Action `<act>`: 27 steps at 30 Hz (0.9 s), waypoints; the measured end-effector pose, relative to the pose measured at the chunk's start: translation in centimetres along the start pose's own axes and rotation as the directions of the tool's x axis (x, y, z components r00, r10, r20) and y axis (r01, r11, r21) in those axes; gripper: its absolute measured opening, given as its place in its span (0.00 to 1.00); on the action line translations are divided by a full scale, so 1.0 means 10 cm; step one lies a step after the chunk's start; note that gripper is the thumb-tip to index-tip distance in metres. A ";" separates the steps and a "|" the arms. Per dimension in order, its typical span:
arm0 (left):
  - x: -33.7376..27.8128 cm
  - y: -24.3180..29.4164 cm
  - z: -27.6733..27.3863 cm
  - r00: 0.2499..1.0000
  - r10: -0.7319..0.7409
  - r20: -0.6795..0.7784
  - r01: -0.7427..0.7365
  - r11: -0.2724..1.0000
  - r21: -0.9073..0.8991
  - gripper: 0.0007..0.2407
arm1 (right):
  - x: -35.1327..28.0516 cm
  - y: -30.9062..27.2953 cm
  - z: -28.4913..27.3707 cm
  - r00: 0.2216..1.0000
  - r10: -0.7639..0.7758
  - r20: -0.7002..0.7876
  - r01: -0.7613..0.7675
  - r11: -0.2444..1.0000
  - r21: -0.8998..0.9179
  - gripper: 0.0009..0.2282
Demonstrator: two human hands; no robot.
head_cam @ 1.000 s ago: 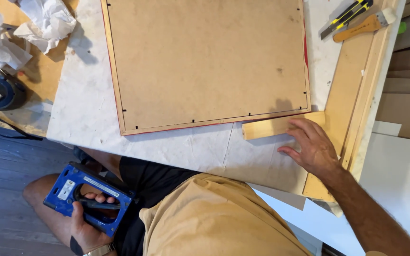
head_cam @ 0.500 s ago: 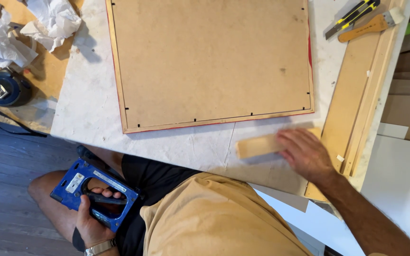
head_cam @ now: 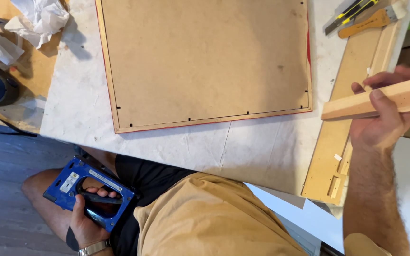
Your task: Assembling a picture frame by stapling wooden supports to the back and cleaning the front with a brush
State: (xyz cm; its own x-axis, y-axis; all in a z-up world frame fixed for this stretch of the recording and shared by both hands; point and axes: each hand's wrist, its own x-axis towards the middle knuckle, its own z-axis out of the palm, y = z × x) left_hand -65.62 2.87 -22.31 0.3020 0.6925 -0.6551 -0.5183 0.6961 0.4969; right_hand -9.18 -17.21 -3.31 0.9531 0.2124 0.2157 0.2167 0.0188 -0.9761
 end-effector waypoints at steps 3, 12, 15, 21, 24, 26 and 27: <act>0.00 -0.01 -0.01 1.000 0.002 -0.026 -0.002 1.000 0.023 0.15 | 0.16 0.22 -0.18 0.999 -0.020 -0.041 0.027 0.986 0.165 0.21; 0.03 -0.02 -0.02 0.999 -0.020 -0.032 0.022 0.998 0.064 0.15 | 0.19 0.73 -0.08 0.915 -0.374 0.151 0.344 0.919 0.193 0.14; 0.05 -0.01 -0.02 1.000 -0.019 -0.016 0.020 0.998 0.065 0.15 | 0.18 0.80 -0.01 0.931 -0.330 0.154 0.302 0.936 0.181 0.15; 0.05 -0.03 0.01 0.998 -0.021 -0.060 0.027 0.994 0.106 0.15 | 0.20 0.92 -0.02 0.925 -0.335 0.177 0.297 0.931 0.211 0.17; 0.05 -0.02 -0.02 0.996 -0.023 -0.081 0.032 0.993 0.117 0.15 | 0.23 0.95 -0.05 0.922 -0.333 0.195 0.292 0.933 0.211 0.17; 0.06 -0.02 -0.04 0.996 -0.024 -0.087 0.034 0.993 0.116 0.15 | 0.26 1.00 -0.04 0.915 -0.334 0.225 0.285 0.932 0.224 0.17; 0.06 -0.03 -0.05 0.996 -0.021 -0.092 0.032 0.993 0.118 0.15 | 0.28 1.02 -0.02 0.902 -0.342 0.262 0.281 0.928 0.245 0.16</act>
State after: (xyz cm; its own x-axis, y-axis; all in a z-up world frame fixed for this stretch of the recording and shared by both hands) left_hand -65.66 3.02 -23.12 0.2378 0.6576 -0.7149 -0.4105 0.7351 0.5396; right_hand -4.25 -16.66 -12.63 0.7305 0.4412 0.5212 0.4169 0.3164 -0.8521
